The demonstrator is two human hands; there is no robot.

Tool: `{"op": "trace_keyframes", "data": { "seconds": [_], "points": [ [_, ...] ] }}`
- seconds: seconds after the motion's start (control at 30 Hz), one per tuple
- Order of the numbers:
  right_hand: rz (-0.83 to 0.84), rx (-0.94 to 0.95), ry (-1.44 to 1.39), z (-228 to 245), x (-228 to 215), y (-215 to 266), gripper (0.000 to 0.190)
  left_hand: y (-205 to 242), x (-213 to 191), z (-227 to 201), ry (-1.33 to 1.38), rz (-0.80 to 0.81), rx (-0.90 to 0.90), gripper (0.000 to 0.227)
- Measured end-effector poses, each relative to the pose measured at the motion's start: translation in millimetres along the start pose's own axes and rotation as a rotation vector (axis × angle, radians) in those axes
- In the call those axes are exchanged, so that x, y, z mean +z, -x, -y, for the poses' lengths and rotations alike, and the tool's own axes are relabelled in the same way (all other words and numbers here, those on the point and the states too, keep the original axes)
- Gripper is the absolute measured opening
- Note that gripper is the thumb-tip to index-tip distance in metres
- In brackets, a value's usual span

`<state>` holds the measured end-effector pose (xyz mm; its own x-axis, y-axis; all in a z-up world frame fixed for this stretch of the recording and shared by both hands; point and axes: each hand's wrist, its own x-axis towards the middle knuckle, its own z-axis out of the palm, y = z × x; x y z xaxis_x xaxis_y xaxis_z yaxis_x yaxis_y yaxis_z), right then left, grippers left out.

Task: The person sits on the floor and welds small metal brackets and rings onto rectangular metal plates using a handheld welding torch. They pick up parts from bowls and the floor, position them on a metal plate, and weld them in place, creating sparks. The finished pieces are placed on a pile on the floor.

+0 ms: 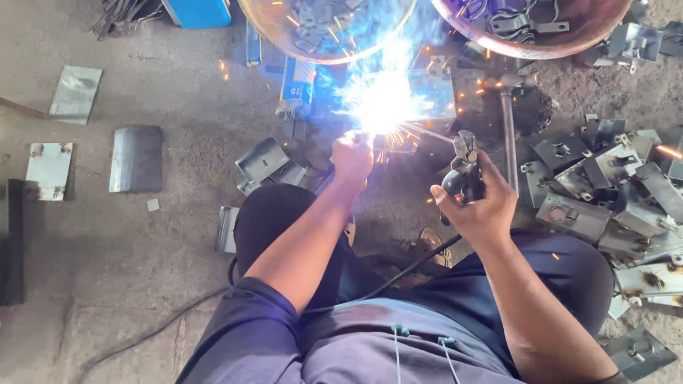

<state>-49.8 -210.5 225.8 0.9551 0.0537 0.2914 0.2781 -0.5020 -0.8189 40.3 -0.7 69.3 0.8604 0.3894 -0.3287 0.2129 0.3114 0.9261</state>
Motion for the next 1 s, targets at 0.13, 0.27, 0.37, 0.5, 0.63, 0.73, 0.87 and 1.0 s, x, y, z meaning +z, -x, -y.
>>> {"op": "trace_keyframes", "data": {
  "seconds": [0.13, 0.27, 0.37, 0.5, 0.63, 0.73, 0.87, 1.0],
  "points": [
    [0.016, 0.054, -0.010, -1.0, 0.1, -1.4, 0.044, -1.5, -0.7, -0.1, -0.137, -0.052, 0.023, 0.020],
    [0.019, 0.034, 0.014, -5.3, -1.5, -1.1, 0.043, -4.7, 1.1, 5.7, -0.245, -0.106, 0.021, 0.028],
    [0.045, -0.032, -0.067, -8.9, -0.9, -1.1, 0.035, -6.8, 1.3, 8.4, -0.219, -0.089, 0.067, 0.030],
    [0.039, -0.041, -0.108, -9.2, 0.3, -1.0, 0.036, -3.4, 2.0, 5.3, -0.076, -0.040, 0.041, 0.017],
    [0.042, 0.016, -0.093, -5.8, -0.4, 0.1, 0.039, 0.3, 3.7, -2.2, -0.064, -0.050, -0.004, 0.017],
    [0.045, 0.004, -0.115, -3.4, 0.7, -0.8, 0.037, 1.1, 5.0, -3.7, -0.064, -0.059, 0.022, 0.015],
    [0.052, -0.007, -0.123, 0.1, 1.2, -1.6, 0.037, -1.3, 3.3, 1.0, -0.120, -0.081, 0.079, 0.022],
    [0.051, -0.046, -0.066, -0.4, 0.0, -0.4, 0.040, -6.7, 0.9, 10.7, -0.077, -0.033, 0.107, 0.027]
  ]
}}
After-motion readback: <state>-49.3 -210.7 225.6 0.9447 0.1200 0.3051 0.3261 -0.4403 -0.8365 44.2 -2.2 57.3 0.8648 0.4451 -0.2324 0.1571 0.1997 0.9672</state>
